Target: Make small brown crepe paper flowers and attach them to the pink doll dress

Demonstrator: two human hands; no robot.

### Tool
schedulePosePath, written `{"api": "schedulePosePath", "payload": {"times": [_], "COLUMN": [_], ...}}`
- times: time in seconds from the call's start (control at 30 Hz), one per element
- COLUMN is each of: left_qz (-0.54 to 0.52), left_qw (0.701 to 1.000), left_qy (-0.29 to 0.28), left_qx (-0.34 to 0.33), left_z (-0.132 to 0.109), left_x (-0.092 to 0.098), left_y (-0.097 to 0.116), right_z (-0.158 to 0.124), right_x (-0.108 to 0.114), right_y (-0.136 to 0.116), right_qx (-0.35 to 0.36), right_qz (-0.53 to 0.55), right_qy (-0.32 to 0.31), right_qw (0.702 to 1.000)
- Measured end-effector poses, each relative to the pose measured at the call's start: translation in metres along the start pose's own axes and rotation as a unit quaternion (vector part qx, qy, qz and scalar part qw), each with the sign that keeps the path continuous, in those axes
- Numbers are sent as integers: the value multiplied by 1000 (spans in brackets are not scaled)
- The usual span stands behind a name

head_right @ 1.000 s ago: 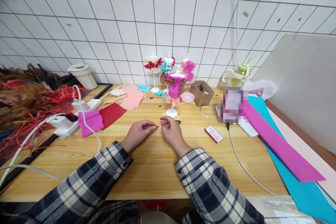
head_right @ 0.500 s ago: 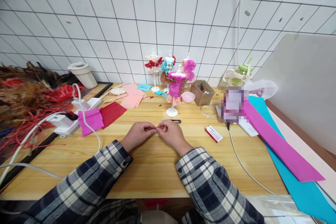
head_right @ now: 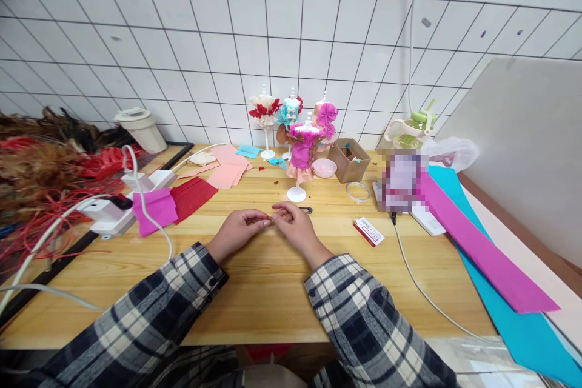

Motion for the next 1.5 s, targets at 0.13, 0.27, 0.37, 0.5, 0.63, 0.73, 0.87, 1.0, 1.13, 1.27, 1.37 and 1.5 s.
{"api": "schedulePosePath", "payload": {"times": [0.13, 0.27, 0.37, 0.5, 0.63, 0.73, 0.87, 1.0, 1.13, 1.27, 1.37, 1.5], "left_qz": [10, -13, -28, 0, 18, 43, 90, 93, 59, 2, 26, 34], "left_qw": [1000, 1000, 1000, 1000, 1000, 998, 995, 995, 997, 999, 998, 998], "left_qy": [-11, 8, -2, -9, 6, 0, -3, 4, 24, 47, 47, 47], "left_qx": [-1, -1, -4, -17, -20, -37, -49, -47, -35, -24, -29, -41], "left_z": [-1, -1, -1, -2, -3, -3, -4, -5, -4, -3, -2, -2], "left_x": [-3, 0, -1, -1, 3, 3, 2, 2, 5, 7, 6, 7], "left_y": [2, 3, 4, 12, 14, 13, 14, 18, 16, 11, 11, 13], "right_z": [0, 1, 1, 1, 0, 0, 1, 3, 4, 3, 3, 2], "right_x": [-1, 0, -1, -1, -4, -8, -8, -6, -7, -9, -10, -8], "right_y": [-2, 4, 6, 4, 5, 7, 7, 10, 14, 15, 12, 10], "right_qx": [7, -8, -11, -7, -15, -27, -25, -25, -40, -37, -23, -19], "right_qz": [-54, -31, -30, -38, -34, -12, -18, -5, 34, 32, 2, 1], "right_qy": [-1, 8, 5, 5, -2, -17, -20, -17, -10, -10, -10, -1], "right_qw": [999, 999, 999, 999, 999, 999, 999, 1000, 999, 999, 1000, 1000]}}
Point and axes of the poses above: each hand's wrist, its own z-axis towards the middle knuckle, its own x-axis out of the back of the hand, y = z × x, the point moved 8 cm from there along z, towards the middle knuckle, and after that the axes turned 5 degrees about -z, right-handed, at the moved point
